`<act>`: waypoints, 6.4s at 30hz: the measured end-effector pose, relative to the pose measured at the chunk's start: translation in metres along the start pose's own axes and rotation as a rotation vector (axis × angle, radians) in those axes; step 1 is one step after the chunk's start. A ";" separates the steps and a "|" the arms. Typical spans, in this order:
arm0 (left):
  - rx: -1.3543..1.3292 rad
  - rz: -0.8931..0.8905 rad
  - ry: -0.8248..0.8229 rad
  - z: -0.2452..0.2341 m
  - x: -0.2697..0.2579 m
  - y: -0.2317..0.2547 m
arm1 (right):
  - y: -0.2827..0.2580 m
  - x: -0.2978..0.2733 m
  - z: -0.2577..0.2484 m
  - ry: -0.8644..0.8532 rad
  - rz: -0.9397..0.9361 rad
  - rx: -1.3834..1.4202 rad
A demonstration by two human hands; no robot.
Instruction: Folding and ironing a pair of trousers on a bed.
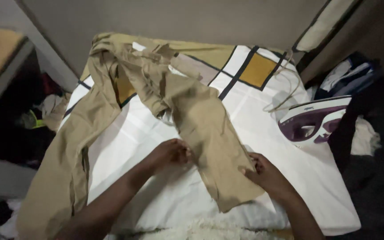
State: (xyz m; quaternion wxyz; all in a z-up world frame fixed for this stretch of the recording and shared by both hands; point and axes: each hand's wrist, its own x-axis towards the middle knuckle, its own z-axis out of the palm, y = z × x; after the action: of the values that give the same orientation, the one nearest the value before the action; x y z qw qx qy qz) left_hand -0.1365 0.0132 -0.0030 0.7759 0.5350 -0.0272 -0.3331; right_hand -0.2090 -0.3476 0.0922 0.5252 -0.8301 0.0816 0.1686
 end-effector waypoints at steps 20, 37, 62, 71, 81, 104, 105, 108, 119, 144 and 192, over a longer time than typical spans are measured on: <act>-0.372 0.034 0.170 0.092 -0.016 0.034 | 0.061 -0.008 -0.037 0.116 -0.251 0.435; 0.297 -0.364 -0.458 0.043 -0.056 0.008 | 0.027 -0.050 -0.074 -0.366 0.347 -0.175; 1.727 0.202 0.656 -0.037 0.163 0.199 | 0.005 0.126 0.149 -0.266 -0.540 -0.019; 1.613 0.285 0.416 -0.095 0.216 0.237 | -0.109 0.007 0.084 -0.697 -0.693 -0.220; 0.495 0.827 0.241 -0.113 0.233 0.341 | -0.034 0.149 0.008 -0.026 -0.402 0.038; 0.580 0.304 1.019 -0.191 0.158 0.272 | -0.076 0.145 0.023 0.149 -0.128 -0.326; 0.427 0.341 1.056 -0.192 0.150 0.286 | -0.075 0.152 0.019 0.147 -0.123 -0.327; 0.111 0.384 1.137 -0.204 0.135 0.292 | -0.066 0.160 0.014 0.233 -0.120 -0.208; 0.317 0.281 0.799 -0.159 0.091 0.132 | -0.027 0.113 0.001 -0.132 0.102 -0.126; 1.681 0.482 0.654 -0.161 0.328 0.212 | -0.035 0.102 -0.005 -0.025 0.000 -0.360; 0.188 -0.113 0.002 0.093 0.002 0.017 | 0.024 0.027 0.000 -0.171 -0.128 0.487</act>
State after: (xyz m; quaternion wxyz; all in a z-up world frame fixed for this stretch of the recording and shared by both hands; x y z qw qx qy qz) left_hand -0.1631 -0.0599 0.0506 0.7023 0.6065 -0.0273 -0.3717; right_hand -0.1910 -0.3564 0.0621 0.7240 -0.6655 0.0223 0.1798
